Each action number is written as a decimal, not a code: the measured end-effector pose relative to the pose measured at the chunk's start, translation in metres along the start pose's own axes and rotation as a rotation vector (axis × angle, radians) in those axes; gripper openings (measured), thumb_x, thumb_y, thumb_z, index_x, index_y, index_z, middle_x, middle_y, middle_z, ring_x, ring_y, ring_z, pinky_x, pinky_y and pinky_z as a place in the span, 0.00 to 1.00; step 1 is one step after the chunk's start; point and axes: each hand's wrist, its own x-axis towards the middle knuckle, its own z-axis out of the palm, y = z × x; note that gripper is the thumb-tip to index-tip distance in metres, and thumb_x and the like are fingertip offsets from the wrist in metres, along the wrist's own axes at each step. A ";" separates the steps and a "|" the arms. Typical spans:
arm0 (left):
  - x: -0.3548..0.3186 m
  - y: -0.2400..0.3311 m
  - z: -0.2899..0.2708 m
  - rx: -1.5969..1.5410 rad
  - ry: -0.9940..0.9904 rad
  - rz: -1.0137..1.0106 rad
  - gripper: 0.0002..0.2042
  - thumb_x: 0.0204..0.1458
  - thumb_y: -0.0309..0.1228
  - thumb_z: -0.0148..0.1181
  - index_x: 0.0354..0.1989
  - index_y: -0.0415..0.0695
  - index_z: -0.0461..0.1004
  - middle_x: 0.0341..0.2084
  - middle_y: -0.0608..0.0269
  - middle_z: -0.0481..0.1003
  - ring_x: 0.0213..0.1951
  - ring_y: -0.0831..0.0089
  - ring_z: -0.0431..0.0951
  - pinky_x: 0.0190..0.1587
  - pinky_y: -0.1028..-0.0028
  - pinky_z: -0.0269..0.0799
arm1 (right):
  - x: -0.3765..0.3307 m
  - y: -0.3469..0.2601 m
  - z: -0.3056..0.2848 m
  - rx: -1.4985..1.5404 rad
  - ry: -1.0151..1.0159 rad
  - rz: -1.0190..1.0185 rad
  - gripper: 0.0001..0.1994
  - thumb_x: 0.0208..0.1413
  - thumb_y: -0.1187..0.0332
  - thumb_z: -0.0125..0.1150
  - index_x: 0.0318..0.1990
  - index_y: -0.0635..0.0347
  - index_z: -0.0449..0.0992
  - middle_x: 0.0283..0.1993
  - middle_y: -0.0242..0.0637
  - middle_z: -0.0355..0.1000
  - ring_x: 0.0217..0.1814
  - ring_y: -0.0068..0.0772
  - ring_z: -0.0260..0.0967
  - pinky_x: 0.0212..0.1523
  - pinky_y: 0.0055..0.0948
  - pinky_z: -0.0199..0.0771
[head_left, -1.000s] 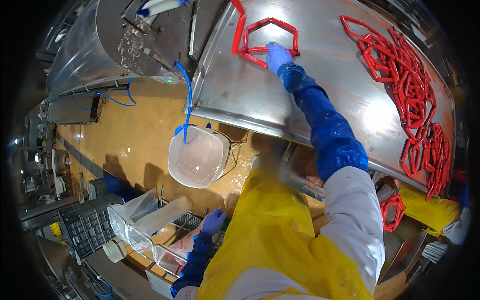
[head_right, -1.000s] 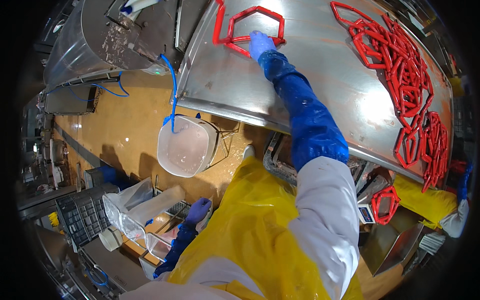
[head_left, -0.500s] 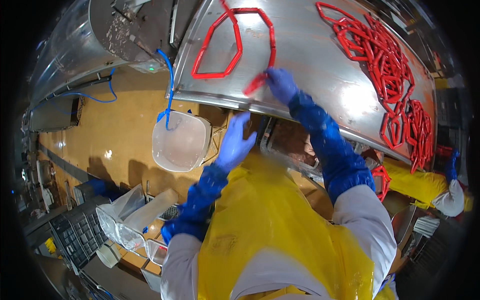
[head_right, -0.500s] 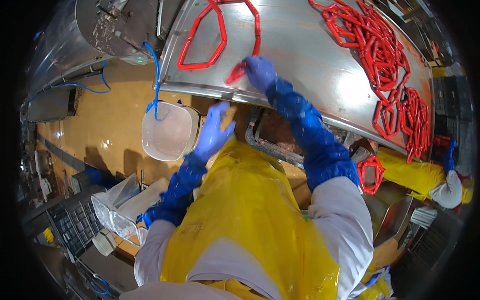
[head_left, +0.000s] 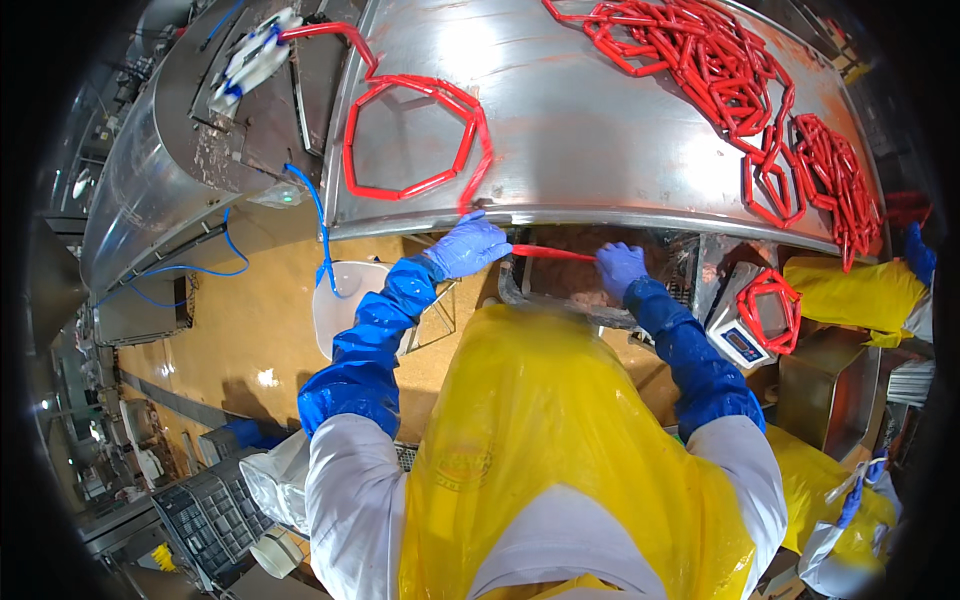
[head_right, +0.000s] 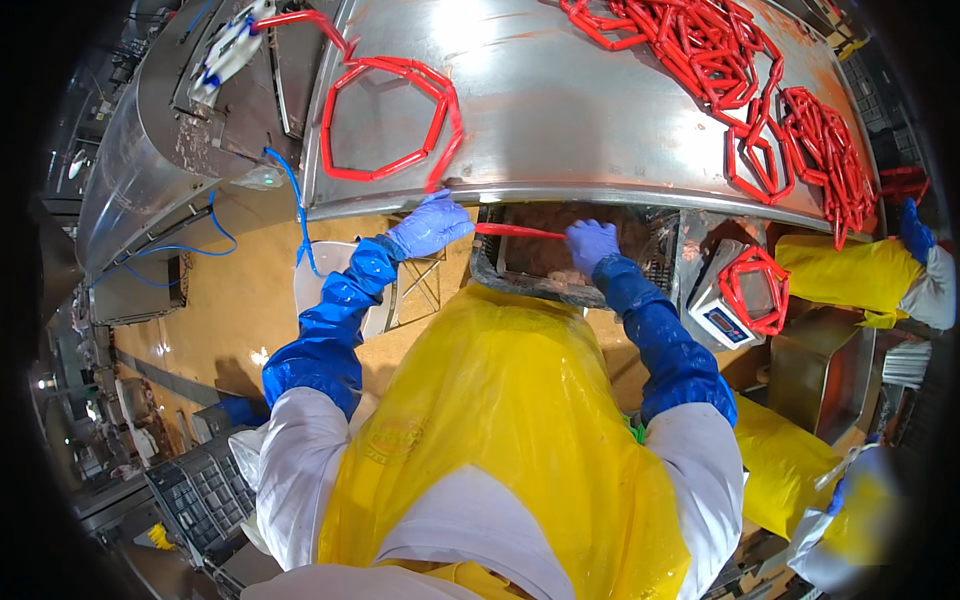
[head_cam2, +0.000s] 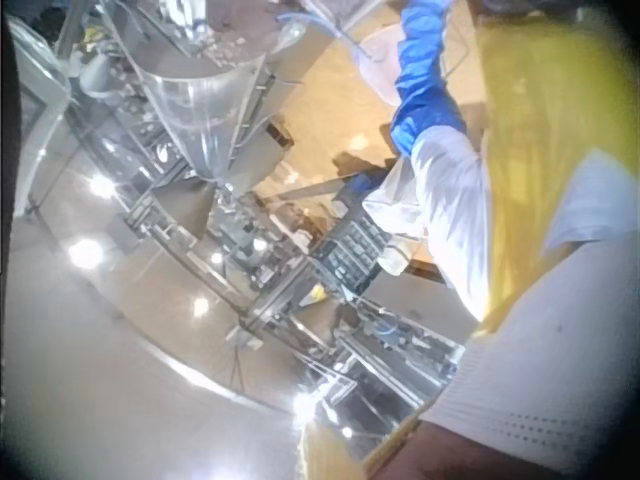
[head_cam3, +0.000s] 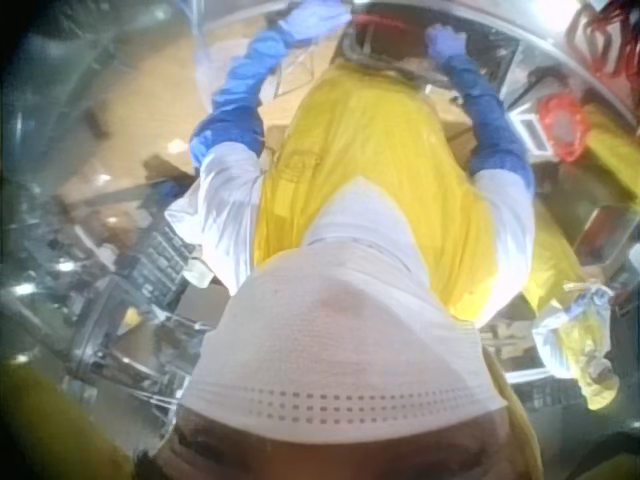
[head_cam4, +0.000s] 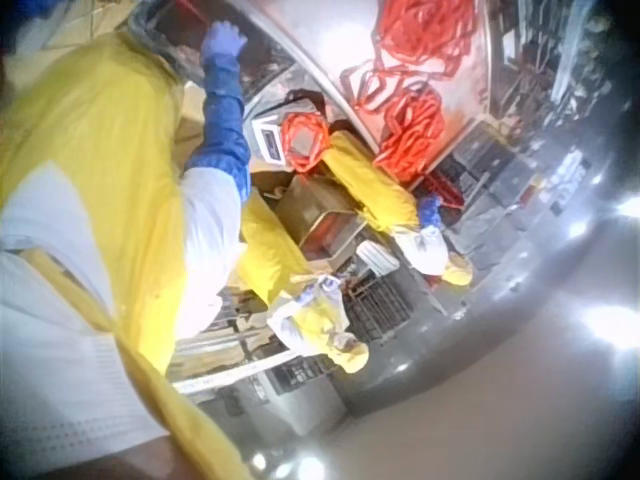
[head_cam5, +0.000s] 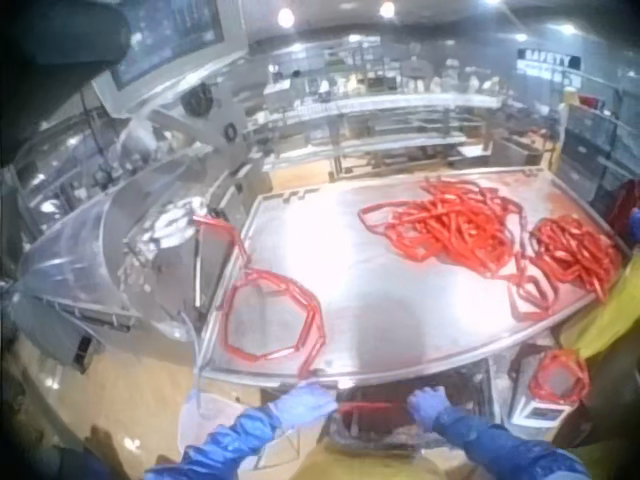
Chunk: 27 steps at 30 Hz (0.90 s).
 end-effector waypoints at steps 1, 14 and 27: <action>-0.001 -0.005 0.001 0.036 -0.002 -0.004 0.16 0.61 0.43 0.54 0.34 0.40 0.74 0.32 0.49 0.76 0.42 0.49 0.75 0.52 0.56 0.66 | -0.003 0.017 0.018 -0.057 -0.111 0.095 0.12 0.55 0.62 0.60 0.46 0.52 0.77 0.50 0.39 0.72 0.57 0.44 0.68 0.54 0.55 0.64; 0.064 0.040 -0.006 -0.282 0.760 -0.028 0.18 0.55 0.41 0.62 0.43 0.38 0.75 0.41 0.47 0.75 0.44 0.50 0.75 0.48 0.58 0.71 | 0.042 -0.066 -0.032 1.454 0.144 0.061 0.06 0.63 0.68 0.56 0.40 0.61 0.72 0.29 0.31 0.67 0.29 0.25 0.65 0.34 0.33 0.70; 0.137 -0.112 -0.101 -0.727 1.014 -0.463 0.18 0.60 0.42 0.51 0.32 0.35 0.74 0.27 0.45 0.78 0.30 0.55 0.78 0.36 0.59 0.72 | 0.062 0.056 -0.129 1.891 0.450 0.375 0.17 0.65 0.55 0.56 0.44 0.62 0.75 0.21 0.24 0.62 0.22 0.20 0.63 0.20 0.22 0.65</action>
